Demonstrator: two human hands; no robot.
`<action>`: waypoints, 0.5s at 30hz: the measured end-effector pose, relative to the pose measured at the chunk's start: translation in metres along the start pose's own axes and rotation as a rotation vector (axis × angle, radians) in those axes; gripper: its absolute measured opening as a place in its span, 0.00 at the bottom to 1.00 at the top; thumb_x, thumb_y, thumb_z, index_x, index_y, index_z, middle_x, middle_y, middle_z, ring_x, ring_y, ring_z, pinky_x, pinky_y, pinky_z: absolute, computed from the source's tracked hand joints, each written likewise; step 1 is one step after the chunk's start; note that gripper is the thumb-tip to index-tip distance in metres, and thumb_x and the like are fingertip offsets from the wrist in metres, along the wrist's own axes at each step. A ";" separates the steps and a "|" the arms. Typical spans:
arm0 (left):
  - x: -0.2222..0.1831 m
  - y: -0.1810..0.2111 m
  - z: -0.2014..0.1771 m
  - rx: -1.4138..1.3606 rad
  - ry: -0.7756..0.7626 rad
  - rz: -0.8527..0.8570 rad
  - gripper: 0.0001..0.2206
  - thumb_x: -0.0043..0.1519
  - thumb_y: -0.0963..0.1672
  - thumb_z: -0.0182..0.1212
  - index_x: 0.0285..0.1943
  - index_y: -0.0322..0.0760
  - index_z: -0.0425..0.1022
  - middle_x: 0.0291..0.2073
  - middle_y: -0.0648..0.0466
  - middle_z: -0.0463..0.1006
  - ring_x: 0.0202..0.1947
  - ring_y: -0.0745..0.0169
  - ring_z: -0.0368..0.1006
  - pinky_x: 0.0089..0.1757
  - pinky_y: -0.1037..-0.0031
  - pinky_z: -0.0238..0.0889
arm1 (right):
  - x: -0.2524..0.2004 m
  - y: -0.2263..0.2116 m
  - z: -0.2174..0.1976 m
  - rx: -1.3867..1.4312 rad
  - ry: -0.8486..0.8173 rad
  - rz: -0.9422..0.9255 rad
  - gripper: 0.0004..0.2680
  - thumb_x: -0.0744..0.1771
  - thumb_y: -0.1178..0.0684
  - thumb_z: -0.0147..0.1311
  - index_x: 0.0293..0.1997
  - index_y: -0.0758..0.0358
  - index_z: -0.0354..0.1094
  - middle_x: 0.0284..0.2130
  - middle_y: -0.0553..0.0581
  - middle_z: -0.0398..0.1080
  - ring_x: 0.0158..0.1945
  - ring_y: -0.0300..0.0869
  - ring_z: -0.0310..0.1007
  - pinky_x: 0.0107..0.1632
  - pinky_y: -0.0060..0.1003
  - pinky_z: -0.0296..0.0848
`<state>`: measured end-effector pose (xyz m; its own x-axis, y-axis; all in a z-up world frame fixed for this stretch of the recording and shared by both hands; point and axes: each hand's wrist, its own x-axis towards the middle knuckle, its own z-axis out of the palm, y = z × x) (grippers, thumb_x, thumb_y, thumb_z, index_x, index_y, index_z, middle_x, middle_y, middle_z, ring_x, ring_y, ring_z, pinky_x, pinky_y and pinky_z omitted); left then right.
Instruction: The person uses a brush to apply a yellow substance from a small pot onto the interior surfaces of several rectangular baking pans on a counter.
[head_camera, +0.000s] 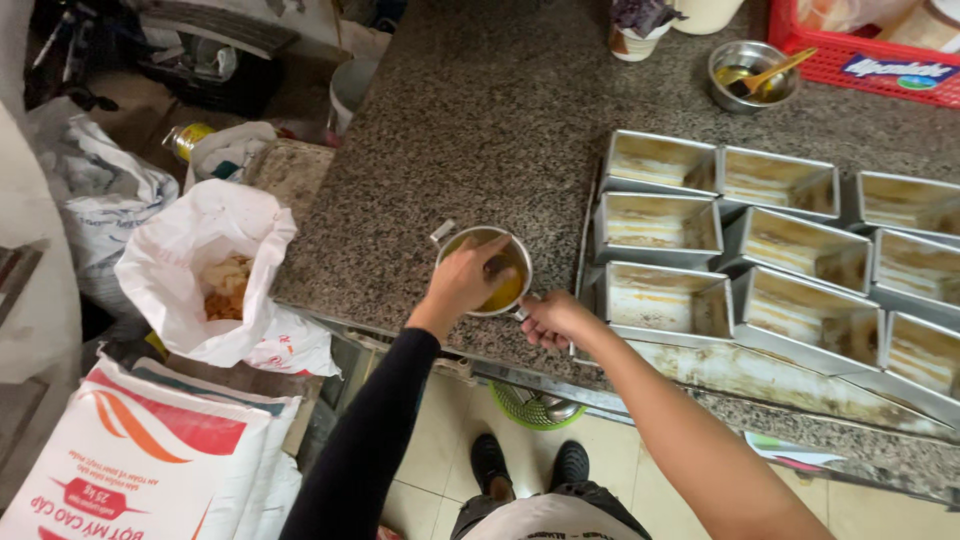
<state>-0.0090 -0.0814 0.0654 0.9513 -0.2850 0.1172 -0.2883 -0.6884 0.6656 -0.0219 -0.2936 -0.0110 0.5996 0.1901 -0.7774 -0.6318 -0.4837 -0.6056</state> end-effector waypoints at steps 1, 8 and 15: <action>0.005 0.002 -0.001 0.060 -0.087 -0.017 0.23 0.61 0.50 0.65 0.67 0.51 0.74 0.49 0.40 0.78 0.40 0.40 0.78 0.41 0.56 0.70 | -0.003 0.000 -0.001 -0.003 -0.011 -0.023 0.21 0.70 0.36 0.45 0.34 0.70 0.70 0.19 0.57 0.73 0.15 0.38 0.65 0.15 0.33 0.55; 0.011 0.023 -0.050 0.038 0.049 -0.133 0.13 0.66 0.51 0.59 0.52 0.48 0.83 0.36 0.48 0.85 0.35 0.48 0.82 0.39 0.62 0.73 | -0.006 -0.009 -0.011 0.070 -0.130 0.014 0.19 0.68 0.37 0.48 0.35 0.67 0.72 0.22 0.55 0.75 0.18 0.37 0.69 0.19 0.29 0.62; -0.010 -0.007 -0.048 -0.320 0.269 -0.465 0.10 0.63 0.46 0.64 0.41 0.33 0.82 0.25 0.49 0.85 0.23 0.65 0.82 0.30 0.73 0.75 | 0.022 0.000 -0.012 0.157 -0.226 0.032 0.20 0.70 0.37 0.47 0.36 0.68 0.73 0.23 0.56 0.75 0.17 0.37 0.69 0.20 0.29 0.66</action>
<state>-0.0111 -0.0417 0.0954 0.9756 0.2026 -0.0842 0.1697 -0.4539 0.8747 -0.0032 -0.2993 -0.0257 0.4642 0.3714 -0.8041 -0.7275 -0.3580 -0.5853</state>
